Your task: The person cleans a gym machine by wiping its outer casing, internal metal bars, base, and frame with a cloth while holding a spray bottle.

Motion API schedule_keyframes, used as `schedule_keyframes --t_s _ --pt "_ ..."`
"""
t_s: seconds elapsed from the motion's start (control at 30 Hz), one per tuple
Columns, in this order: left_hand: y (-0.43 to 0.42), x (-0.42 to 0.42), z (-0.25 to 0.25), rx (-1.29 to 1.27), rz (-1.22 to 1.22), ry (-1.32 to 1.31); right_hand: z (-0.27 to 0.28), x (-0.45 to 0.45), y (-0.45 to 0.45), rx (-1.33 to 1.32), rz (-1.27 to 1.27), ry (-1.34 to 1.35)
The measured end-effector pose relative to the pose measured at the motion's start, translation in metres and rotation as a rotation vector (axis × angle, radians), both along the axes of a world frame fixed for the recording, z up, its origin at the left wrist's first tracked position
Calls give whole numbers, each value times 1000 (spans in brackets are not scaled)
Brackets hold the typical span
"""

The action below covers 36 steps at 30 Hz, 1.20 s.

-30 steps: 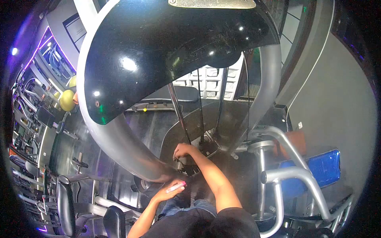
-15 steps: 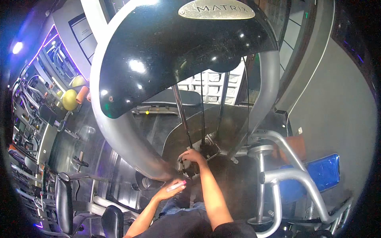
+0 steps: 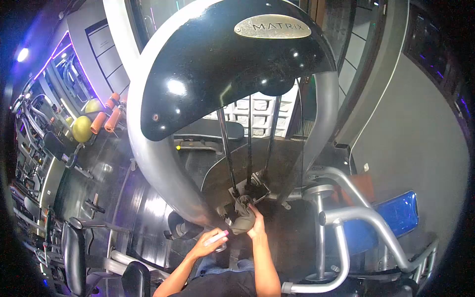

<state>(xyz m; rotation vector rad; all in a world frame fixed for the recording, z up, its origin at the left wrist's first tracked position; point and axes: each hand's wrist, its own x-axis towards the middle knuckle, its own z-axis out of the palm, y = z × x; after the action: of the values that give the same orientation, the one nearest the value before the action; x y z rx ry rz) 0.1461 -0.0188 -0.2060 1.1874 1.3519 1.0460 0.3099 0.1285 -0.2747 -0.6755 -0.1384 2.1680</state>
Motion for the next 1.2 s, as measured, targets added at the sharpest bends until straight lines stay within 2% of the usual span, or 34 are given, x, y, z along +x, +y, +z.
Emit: schedule_keyframes --t_s 0.1,0.13,0.2,0.3,0.37,0.43,0.5,0.57,0.63,0.67,0.7,0.77,0.9,1.03,1.1,1.2 --pt "-10 -4 21 -3 -51 -77 6 8 -23 40 31 116" --pt "-14 -7 26 0 -57 -84 21 3 -34 37 -10 60" --pt "-22 -17 32 80 -139 30 39 -1 -55 17 -39 82" --pt "-39 -34 39 235 -165 7 48 -5 -86 48 -63 103" --pt "-55 -48 49 219 -187 -3 61 -9 -112 82 -75 -144" --pt "-70 -65 56 274 -205 28 69 -19 -134 151 -88 -219" --pt "-88 -83 63 304 -195 17 82 -34 -160 356 -105 -451" --pt "-108 -102 65 216 -136 40 90 -53 -183 348 -153 -497" --pt "-123 -121 59 283 -132 72 89 -71 -201 426 -206 -640" --pt "-130 -128 57 194 -90 -6 83 -82 -206 502 -298 -765" --pt "-136 -136 56 103 -49 -82 82 -90 -211 499 -312 -770" --pt "-140 -151 61 144 -68 -37 98 -108 -212 614 -449 -968" --pt "-139 -169 62 159 42 2 107 -127 -203 793 -576 -1163" --pt "-130 -182 73 177 57 99 100 -142 -195 757 -607 -1222" --pt "-121 -186 75 180 36 140 76 -144 -189 821 -631 -1264" --pt "-98 -188 80 132 -6 74 54 -143 -184 847 -652 -1195"
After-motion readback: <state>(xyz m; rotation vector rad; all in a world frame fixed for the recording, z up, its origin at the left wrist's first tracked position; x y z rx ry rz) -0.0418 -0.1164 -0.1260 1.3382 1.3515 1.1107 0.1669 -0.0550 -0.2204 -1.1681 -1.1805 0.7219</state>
